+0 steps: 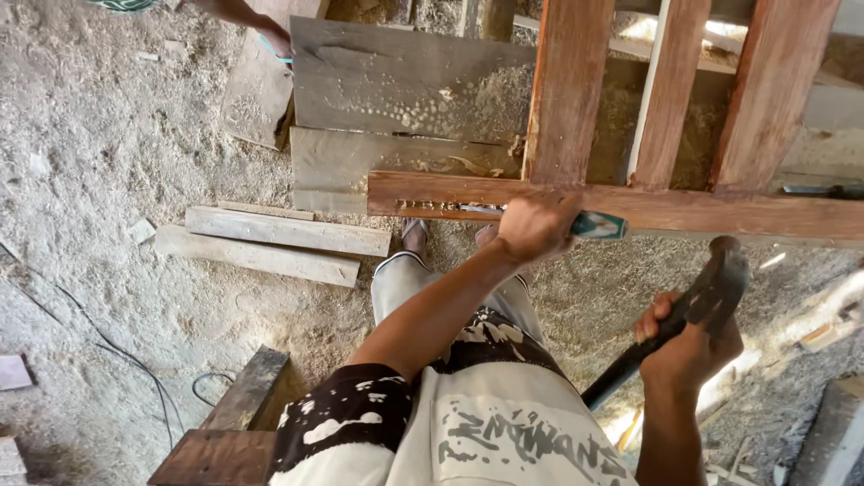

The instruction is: The person uses a chisel and hammer to carve a rectangular recess into a wooden frame. They repeatedly strike the chisel to remove wood chips and deepen the groove along the frame.

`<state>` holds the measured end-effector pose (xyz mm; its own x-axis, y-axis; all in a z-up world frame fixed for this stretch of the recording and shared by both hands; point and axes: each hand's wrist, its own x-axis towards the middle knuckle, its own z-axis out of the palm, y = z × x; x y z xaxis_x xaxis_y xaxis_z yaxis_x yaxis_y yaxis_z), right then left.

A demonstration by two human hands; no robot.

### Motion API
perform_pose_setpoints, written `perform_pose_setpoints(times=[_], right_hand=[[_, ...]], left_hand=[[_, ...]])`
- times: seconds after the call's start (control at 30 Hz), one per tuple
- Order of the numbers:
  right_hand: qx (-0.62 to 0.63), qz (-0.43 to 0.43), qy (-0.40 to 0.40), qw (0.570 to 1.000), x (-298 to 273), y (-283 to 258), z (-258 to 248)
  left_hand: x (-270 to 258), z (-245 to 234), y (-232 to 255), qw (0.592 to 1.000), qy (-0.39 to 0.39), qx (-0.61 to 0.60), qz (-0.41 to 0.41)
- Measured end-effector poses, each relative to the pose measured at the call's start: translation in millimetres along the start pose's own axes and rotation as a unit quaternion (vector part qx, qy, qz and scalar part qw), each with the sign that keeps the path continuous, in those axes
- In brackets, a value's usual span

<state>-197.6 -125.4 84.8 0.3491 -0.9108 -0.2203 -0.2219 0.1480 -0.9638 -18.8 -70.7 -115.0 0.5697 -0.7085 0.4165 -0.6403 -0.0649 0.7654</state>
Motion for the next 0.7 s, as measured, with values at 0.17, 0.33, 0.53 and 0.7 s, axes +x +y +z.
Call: perform_pose_setpoints(times=[0.17, 0.33, 0.53, 0.7], right_hand=[[0.015, 0.016, -0.013, 1.0, -2.7, 5.2, 16.5], [0.025, -0.025, -0.054, 0.998, 3.9, 7.6, 17.6], [0.007, -0.015, -0.01, 1.0, -11.3, 1.8, 3.0], [0.001, 0.002, 0.042, 0.999, -13.6, 7.8, -34.7]], left_hand=[[6.1, 0.1, 3.7, 0.989, -0.126, 0.009, -0.08], [-6.0, -33.7, 4.3, 0.997, 0.009, -0.073, 0.007], [-50.1, -108.9, -17.7, 0.966, 0.107, -0.235, -0.022], [-61.3, -168.0, -45.7, 0.896, 0.242, -0.341, -0.153]])
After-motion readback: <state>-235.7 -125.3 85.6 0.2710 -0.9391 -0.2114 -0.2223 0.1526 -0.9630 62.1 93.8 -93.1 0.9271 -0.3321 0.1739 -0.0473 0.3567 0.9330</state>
